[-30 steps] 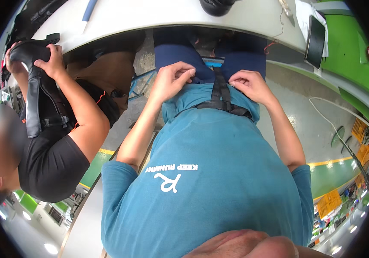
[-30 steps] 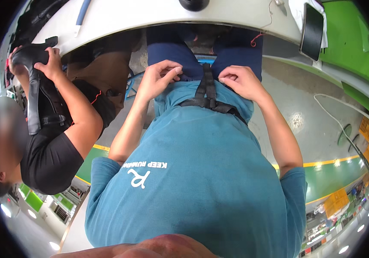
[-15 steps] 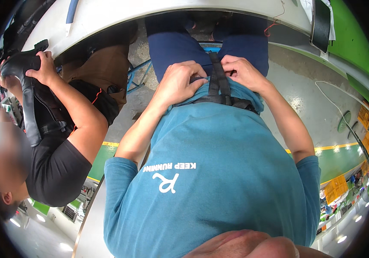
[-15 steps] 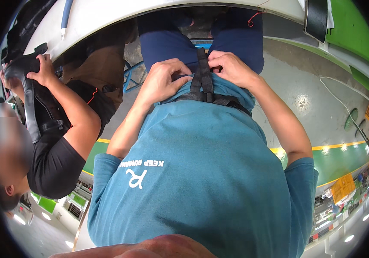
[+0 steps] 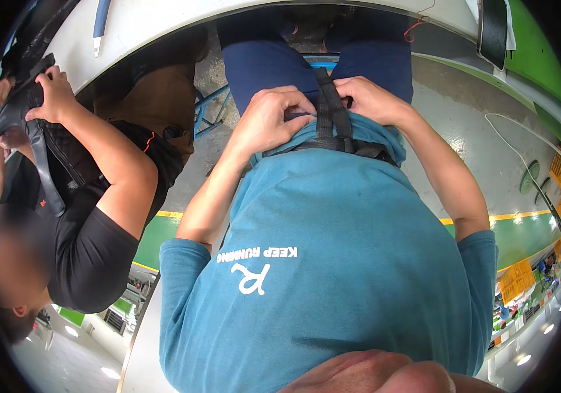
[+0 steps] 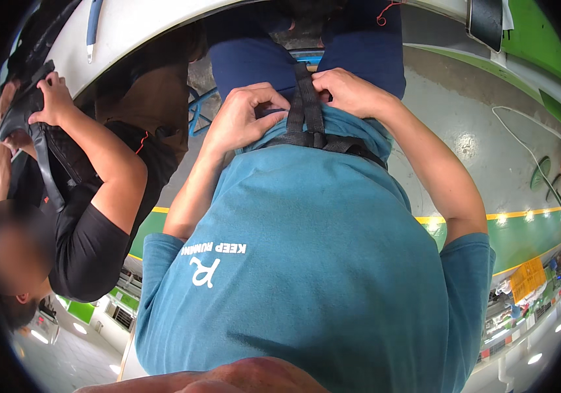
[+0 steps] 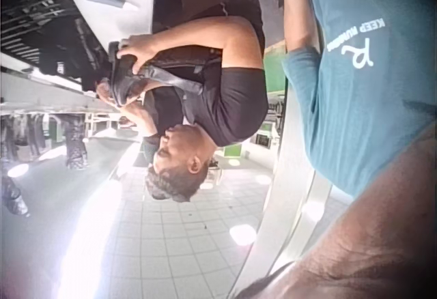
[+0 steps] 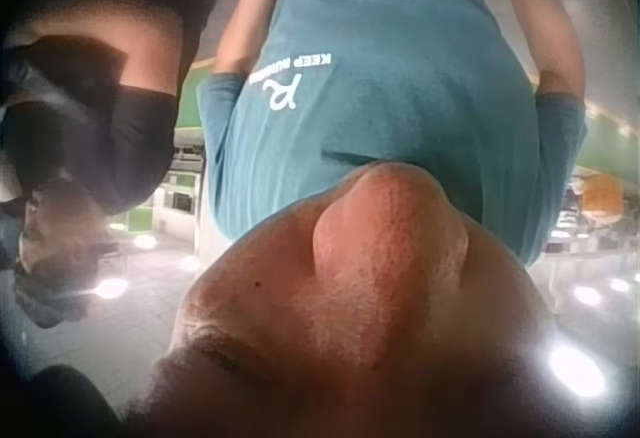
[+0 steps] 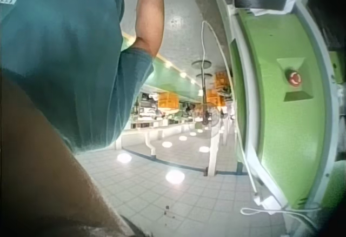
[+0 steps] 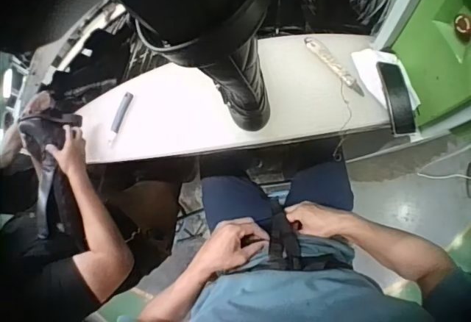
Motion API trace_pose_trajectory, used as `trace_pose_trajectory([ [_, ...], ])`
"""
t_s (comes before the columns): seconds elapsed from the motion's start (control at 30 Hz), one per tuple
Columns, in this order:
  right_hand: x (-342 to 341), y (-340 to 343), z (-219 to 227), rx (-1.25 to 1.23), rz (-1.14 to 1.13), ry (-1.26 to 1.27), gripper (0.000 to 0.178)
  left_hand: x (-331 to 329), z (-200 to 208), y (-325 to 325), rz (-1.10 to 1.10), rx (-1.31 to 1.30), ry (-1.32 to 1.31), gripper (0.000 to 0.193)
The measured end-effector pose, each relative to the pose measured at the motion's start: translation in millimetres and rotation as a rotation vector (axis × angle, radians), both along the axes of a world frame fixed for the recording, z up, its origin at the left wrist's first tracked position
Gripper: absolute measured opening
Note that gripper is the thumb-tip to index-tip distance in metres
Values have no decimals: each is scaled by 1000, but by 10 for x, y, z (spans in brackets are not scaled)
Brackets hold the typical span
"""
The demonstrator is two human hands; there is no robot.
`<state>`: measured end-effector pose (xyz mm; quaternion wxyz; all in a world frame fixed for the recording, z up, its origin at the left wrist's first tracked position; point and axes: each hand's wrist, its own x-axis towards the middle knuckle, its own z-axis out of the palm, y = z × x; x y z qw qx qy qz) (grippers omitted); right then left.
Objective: The person attaches soles to boots by aligning and pressing them onto the bottoms by hand, then places the assembled boots onto the upper conveyor belt.
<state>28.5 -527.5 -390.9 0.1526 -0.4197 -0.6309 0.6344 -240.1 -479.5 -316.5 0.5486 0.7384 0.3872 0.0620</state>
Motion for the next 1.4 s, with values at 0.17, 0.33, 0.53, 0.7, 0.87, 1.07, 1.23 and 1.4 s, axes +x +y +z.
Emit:
trace_pose_trajectory([
  [0.17, 17, 36, 17, -138, -105, 91, 22, -21, -16, 24, 18, -94, -1, 16],
  [0.33, 16, 30, 14, -74, -174, 90, 18, -28, -13, 55, 11, -88, 19, 15],
  [0.53, 3, 27, -144, -44, -208, 10, 12, -141, -35, 97, 88, -116, 59, 17],
  [0.7, 376, 151, -111, -260, -513, 89, 40, -387, -29, 368, 483, 140, -89, 37],
  [0.87, 758, 198, 319, -61, -615, 49, 57, -603, 101, 448, 532, 90, -145, 34],
  [1.07, 766, 92, 629, -35, -567, 61, 67, -470, 170, 349, 433, 12, -141, 31],
  [1.23, 668, -92, 637, -2, -529, 157, 68, -441, 208, 291, 393, -41, -106, 31],
  [1.4, 361, -424, 670, -128, -407, 265, 70, -402, 191, 11, 159, -415, -310, 46],
])
